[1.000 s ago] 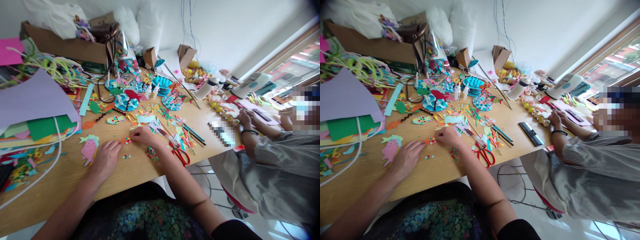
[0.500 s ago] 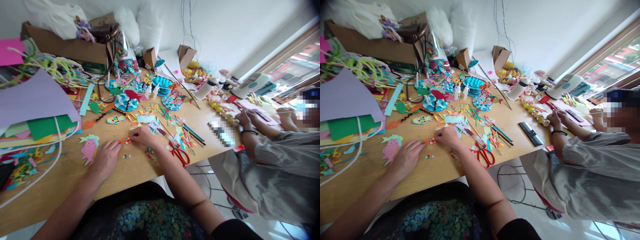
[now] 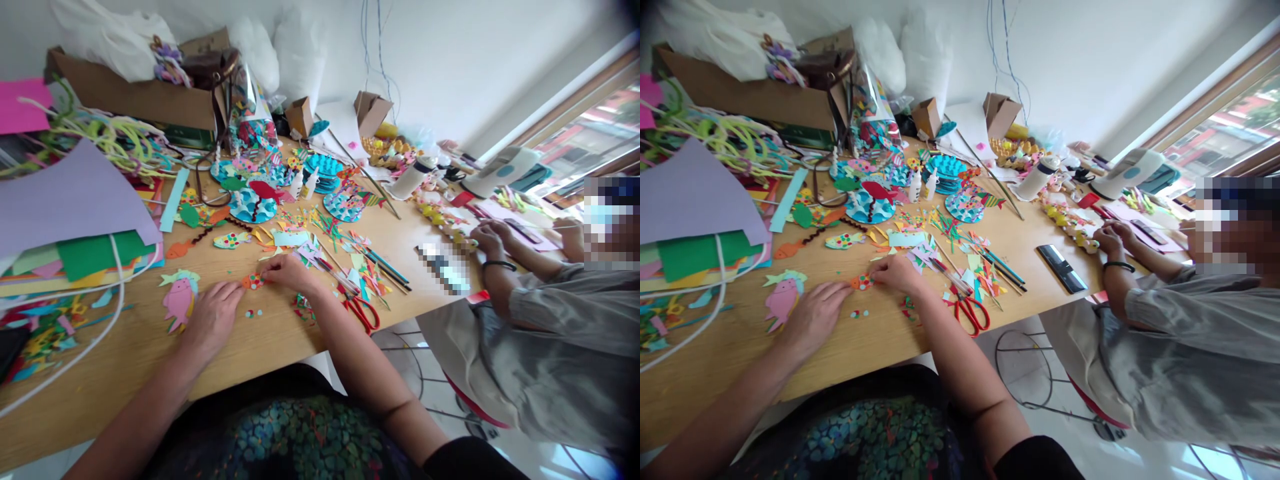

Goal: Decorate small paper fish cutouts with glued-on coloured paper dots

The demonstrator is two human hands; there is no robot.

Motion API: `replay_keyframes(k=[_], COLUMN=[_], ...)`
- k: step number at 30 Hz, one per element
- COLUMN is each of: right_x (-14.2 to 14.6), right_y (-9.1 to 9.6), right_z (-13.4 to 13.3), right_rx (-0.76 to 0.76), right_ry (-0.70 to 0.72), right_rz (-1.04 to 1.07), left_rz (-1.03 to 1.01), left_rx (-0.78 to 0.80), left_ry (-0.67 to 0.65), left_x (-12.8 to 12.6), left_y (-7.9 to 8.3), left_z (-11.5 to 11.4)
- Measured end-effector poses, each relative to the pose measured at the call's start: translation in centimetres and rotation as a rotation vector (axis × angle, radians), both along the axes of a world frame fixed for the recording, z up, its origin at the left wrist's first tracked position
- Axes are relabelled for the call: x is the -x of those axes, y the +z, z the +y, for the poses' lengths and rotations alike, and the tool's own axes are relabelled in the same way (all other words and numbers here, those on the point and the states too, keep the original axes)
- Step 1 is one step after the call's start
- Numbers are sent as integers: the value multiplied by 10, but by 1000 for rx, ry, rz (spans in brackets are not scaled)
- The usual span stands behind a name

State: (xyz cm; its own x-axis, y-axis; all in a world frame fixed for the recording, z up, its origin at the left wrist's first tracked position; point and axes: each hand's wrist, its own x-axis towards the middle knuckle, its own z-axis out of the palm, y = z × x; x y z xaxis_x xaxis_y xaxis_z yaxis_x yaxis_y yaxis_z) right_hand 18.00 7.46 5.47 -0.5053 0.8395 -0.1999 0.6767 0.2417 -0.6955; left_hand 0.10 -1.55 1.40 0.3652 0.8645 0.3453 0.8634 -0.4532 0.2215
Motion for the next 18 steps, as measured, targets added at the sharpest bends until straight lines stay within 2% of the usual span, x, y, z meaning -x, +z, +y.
replay_keyframes(k=[5,10,15,18], right_x=[0,-3,1,2], right_y=[-2,-2,0,0], right_z=[0,2,-1,-2], right_rx=[-38,78,-34,-21], right_ry=[16,-39,-6,-13], right_rz=[-30,100,-31,-9], left_rz=[-11,16,23,21], left_rx=[-6,-18,-29,-40], left_ry=[2,-16,-14,-11], left_x=[0,1,0,0], left_y=[-1,0,1,1], left_z=[0,1,0,0])
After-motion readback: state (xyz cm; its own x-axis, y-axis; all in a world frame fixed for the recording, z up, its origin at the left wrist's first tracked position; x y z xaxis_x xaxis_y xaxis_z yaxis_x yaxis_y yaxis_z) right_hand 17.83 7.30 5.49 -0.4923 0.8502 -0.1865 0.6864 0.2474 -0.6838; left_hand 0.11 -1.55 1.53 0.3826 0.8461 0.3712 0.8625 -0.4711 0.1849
